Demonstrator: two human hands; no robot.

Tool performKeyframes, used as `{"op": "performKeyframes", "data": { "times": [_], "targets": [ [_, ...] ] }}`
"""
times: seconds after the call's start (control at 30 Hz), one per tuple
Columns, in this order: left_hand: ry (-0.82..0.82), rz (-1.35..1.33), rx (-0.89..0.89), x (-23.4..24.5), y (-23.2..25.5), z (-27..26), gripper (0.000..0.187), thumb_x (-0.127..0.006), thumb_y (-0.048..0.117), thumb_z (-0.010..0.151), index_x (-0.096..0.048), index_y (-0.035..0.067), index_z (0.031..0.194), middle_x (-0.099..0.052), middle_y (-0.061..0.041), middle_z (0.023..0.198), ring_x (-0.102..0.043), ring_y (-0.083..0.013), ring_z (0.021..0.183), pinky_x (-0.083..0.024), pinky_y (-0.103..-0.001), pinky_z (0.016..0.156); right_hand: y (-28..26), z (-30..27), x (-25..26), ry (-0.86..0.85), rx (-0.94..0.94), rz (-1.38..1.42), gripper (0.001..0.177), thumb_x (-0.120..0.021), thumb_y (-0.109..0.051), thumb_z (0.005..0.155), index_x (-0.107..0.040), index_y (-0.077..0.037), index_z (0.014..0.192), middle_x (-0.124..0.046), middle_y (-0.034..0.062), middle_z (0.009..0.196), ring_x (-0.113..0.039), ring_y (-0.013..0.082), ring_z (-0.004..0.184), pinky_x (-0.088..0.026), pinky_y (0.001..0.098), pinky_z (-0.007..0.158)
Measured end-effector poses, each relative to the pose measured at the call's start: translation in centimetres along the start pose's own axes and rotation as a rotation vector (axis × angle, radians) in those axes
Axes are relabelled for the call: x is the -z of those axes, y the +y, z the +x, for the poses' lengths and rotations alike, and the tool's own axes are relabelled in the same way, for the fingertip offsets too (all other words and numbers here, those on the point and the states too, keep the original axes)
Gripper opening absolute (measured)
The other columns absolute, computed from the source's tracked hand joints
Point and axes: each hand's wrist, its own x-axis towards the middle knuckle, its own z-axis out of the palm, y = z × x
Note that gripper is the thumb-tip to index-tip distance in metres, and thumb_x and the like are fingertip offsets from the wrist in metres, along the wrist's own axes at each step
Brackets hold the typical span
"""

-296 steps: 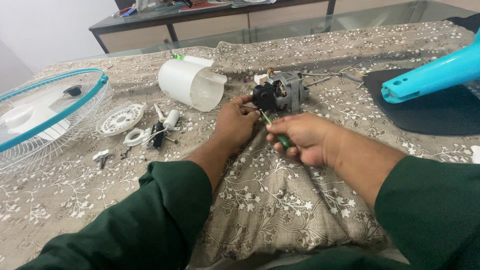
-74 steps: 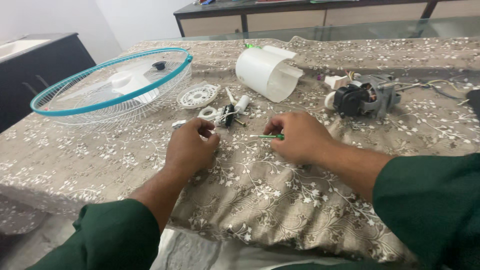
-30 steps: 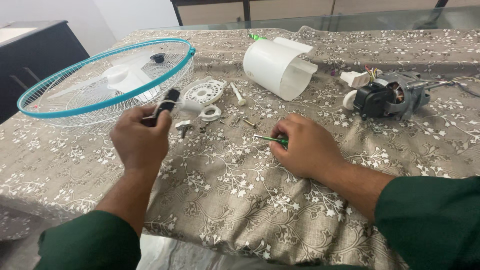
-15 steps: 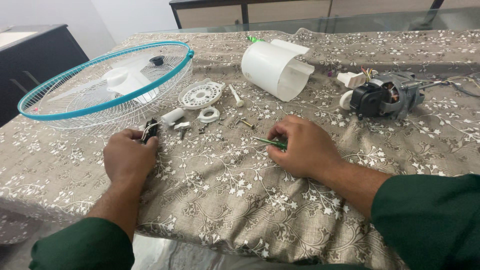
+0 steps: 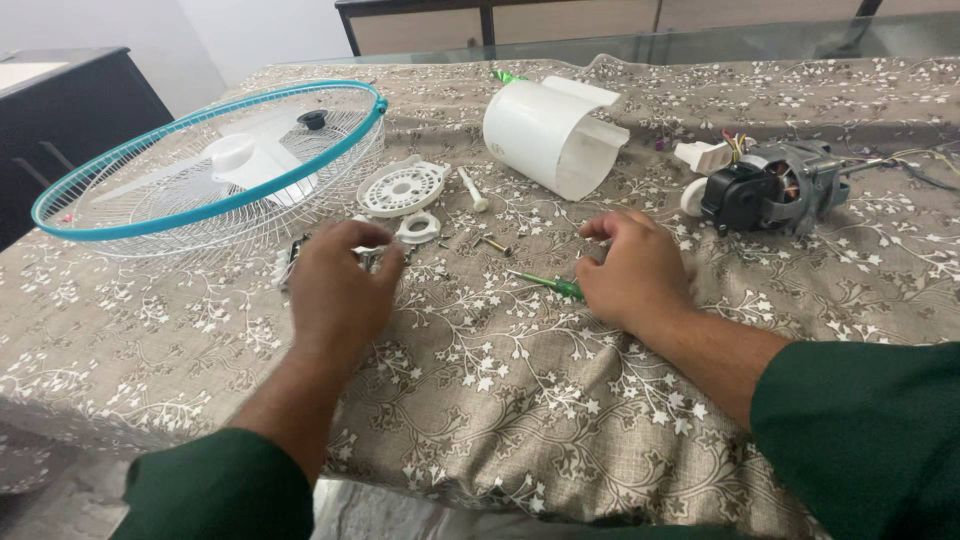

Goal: The person disassembles an electric fan on a table, removing the motor housing, fan blades, and internal components using a screwdriver. They separate the motor, wires, and plastic parts, laying them out on the table.

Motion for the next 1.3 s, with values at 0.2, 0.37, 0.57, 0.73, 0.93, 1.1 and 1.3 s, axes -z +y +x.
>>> {"op": "performKeyframes", "data": {
  "times": [0.2,0.37,0.57,0.73,0.93,1.1,1.3],
  "targets": [
    [-0.389,-0.183,-0.172,-4.1,7.4,0.4,0.025,-0.072,0.029,0.088,-0.078,0.016,0.109,-0.08,-0.005,0.101,-0.077,-0.0205,0.086,-0.06,-0.036,0.083,0.6,0.3,-0.3,0.015,-0.071,0.171,0.029,-0.06,-0.014,0.085,-0.063,-0.008,0.113,-0.071,0.0071,0.108,-0.07,0.0219,0.09,-0.055,0.0388,0.083],
    [-0.455,-0.049,-0.191,-6.8,11.9,0.8,0.032,-0.071,0.033,0.087,-0.076,0.021,0.117,-0.076,-0.009,0.103,-0.072,-0.0299,0.095,-0.056,-0.044,0.084,0.8,0.5,-0.3,0.084,-0.061,0.298,0.026,-0.058,-0.017,0.087,-0.064,-0.007,0.11,-0.074,0.0075,0.103,-0.072,0.0229,0.092,-0.055,0.0379,0.084],
    [-0.501,0.048,-0.156,-8.0,13.2,0.6,0.024,-0.072,0.034,0.088,-0.08,0.019,0.105,-0.076,-0.009,0.102,-0.072,-0.0297,0.096,-0.057,-0.045,0.084,1.1,0.5,-0.1,0.097,-0.097,0.339,0.026,-0.058,-0.019,0.086,-0.065,-0.008,0.108,-0.076,0.0069,0.1,-0.073,0.0221,0.093,-0.055,0.0374,0.085],
    [-0.387,-0.026,0.013,-6.7,11.7,1.6,0.019,-0.069,0.034,0.092,-0.079,0.02,0.102,-0.078,-0.005,0.097,-0.075,-0.0233,0.088,-0.058,-0.041,0.08,0.6,0.4,0.4,0.009,-0.1,0.292,0.025,-0.056,-0.022,0.09,-0.064,-0.009,0.11,-0.074,0.0072,0.102,-0.071,0.0202,0.092,-0.054,0.0367,0.083],
    [-0.226,0.053,0.167,-4.2,6.8,2.6,0.019,-0.071,0.032,0.09,-0.079,0.019,0.102,-0.078,-0.007,0.097,-0.074,-0.0275,0.091,-0.057,-0.045,0.082,-0.2,0.3,0.9,-0.013,-0.144,0.293,0.024,-0.058,-0.023,0.09,-0.067,-0.01,0.107,-0.075,0.0068,0.094,-0.071,0.0198,0.083,-0.054,0.0373,0.078],
    [-0.264,0.137,0.228,-4.1,5.7,2.3,0.024,-0.073,0.032,0.086,-0.077,0.022,0.108,-0.076,-0.008,0.105,-0.071,-0.0301,0.101,-0.054,-0.046,0.088,0.2,0.3,0.7,-0.014,-0.198,0.416,0.018,-0.06,-0.02,0.091,-0.068,-0.008,0.102,-0.072,0.0047,0.08,-0.068,0.0175,0.068,-0.053,0.0346,0.066],
    [-0.137,0.003,0.143,-5.3,8.8,2.0,0.035,-0.076,0.032,0.084,-0.069,0.019,0.116,-0.074,-0.009,0.105,-0.07,-0.0297,0.101,-0.053,-0.046,0.085,1.2,0.5,1.4,0.141,-0.099,0.87,0.01,-0.061,-0.011,0.094,-0.067,-0.005,0.098,-0.07,-0.0011,0.085,-0.059,0.0072,0.066,-0.05,0.0239,0.06]
  ]
}}
